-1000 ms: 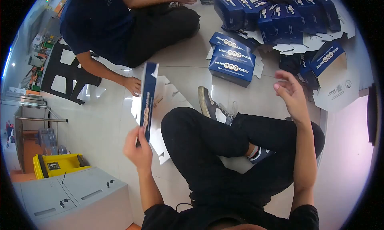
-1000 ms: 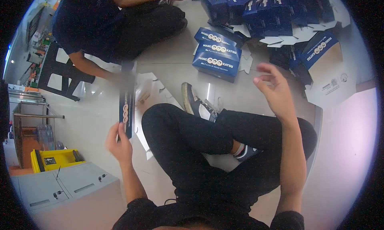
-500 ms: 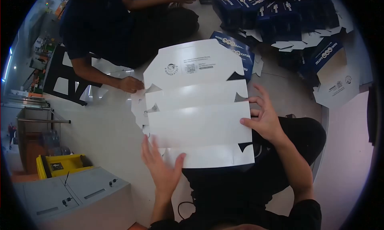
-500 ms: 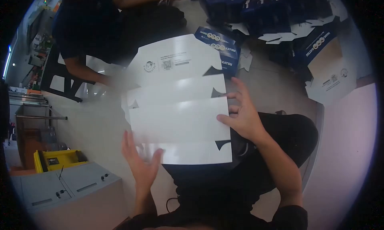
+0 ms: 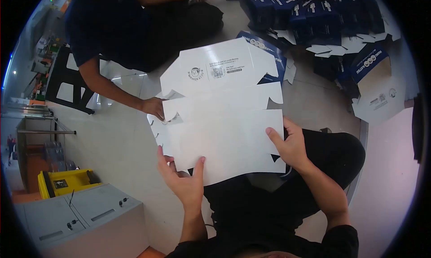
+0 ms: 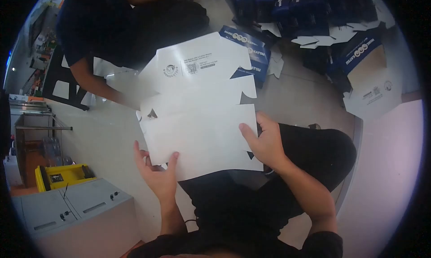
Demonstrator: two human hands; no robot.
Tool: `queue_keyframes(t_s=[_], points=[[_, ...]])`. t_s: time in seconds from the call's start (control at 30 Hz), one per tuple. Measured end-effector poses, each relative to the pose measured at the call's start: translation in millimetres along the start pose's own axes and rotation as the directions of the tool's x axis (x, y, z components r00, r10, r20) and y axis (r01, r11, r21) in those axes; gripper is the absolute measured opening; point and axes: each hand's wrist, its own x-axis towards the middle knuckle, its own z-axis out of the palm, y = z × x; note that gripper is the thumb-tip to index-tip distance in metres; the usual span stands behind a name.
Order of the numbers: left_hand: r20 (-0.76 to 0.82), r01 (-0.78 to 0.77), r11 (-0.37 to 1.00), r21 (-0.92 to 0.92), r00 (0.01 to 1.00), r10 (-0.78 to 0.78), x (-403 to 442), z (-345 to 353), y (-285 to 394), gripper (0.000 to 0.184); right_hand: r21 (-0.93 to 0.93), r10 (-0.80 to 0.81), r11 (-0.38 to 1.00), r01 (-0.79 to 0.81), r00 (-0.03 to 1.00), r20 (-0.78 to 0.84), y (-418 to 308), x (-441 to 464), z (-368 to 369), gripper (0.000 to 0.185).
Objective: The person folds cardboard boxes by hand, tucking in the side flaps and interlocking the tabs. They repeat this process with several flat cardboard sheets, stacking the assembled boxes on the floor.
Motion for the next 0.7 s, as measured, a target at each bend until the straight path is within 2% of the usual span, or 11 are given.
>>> queue_keyframes(t_s=[0.13, 0.2, 0.23, 0.3, 0.33, 0.37, 0.43, 0.47, 0.53, 0.63, 0.7], points=[[-0.129, 0.047, 0.994, -0.094, 0.990, -0.059, -1, 2, 9, 0.085, 0.200, 0.205, 0.951, -0.235, 0.966, 0.159, -10, -5, -3, 0.028], [0.150, -0.145, 0.930, 0.338, 0.984, 0.099, -3, -11, -9, 0.064, 0.243, 0.067, 0.961, -0.130, 0.966, 0.250, -19, -6, 3, 0.045], [0.152, -0.149, 0.931, 0.334, 0.983, 0.103, -5, -8, -10, 0.064, 0.243, 0.066, 0.962, -0.127, 0.967, 0.245, -21, -6, 4, 0.045], [0.182, -0.397, 0.712, 0.579, 0.914, 0.362, -9, 4, -3, 0.048, 0.207, 0.100, 0.963, -0.173, 0.941, 0.324, -24, -7, 6, 0.059], [0.371, -0.524, 0.563, 0.639, 0.851, 0.372, -4, 5, 7, 0.055, 0.177, 0.075, 0.974, -0.143, 0.936, 0.345, -15, -8, 6, 0.066], [0.374, -0.530, 0.561, 0.636, 0.847, 0.377, -3, 6, 6, 0.055, 0.179, 0.073, 0.974, -0.141, 0.938, 0.338, -14, -8, 2, 0.066], [0.474, -0.565, 0.528, 0.635, 0.824, 0.311, -4, 6, 3, 0.058, 0.241, 0.360, 0.810, -0.535, 0.777, 0.517, -14, -7, -8, 0.070], [0.520, -0.585, 0.510, 0.631, 0.806, 0.281, -3, 7, 4, 0.060, 0.247, 0.355, 0.811, -0.531, 0.781, 0.513, -14, -4, -14, 0.070], [0.557, -0.611, 0.494, 0.619, 0.784, 0.273, -2, 2, 10, 0.060, 0.476, 0.401, 0.485, -0.734, 0.670, 0.624, -18, 0, -26, 0.071], [0.581, -0.628, 0.510, 0.588, 0.767, 0.274, -4, 0, 14, 0.064, 0.549, 0.089, 0.453, -0.702, 0.649, 0.756, -11, 0, -38, 0.071], [0.573, -0.624, 0.538, 0.567, 0.768, 0.286, -8, 2, 11, 0.067, 0.569, 0.019, 0.520, -0.637, 0.675, 0.738, -2, -4, -36, 0.075]])
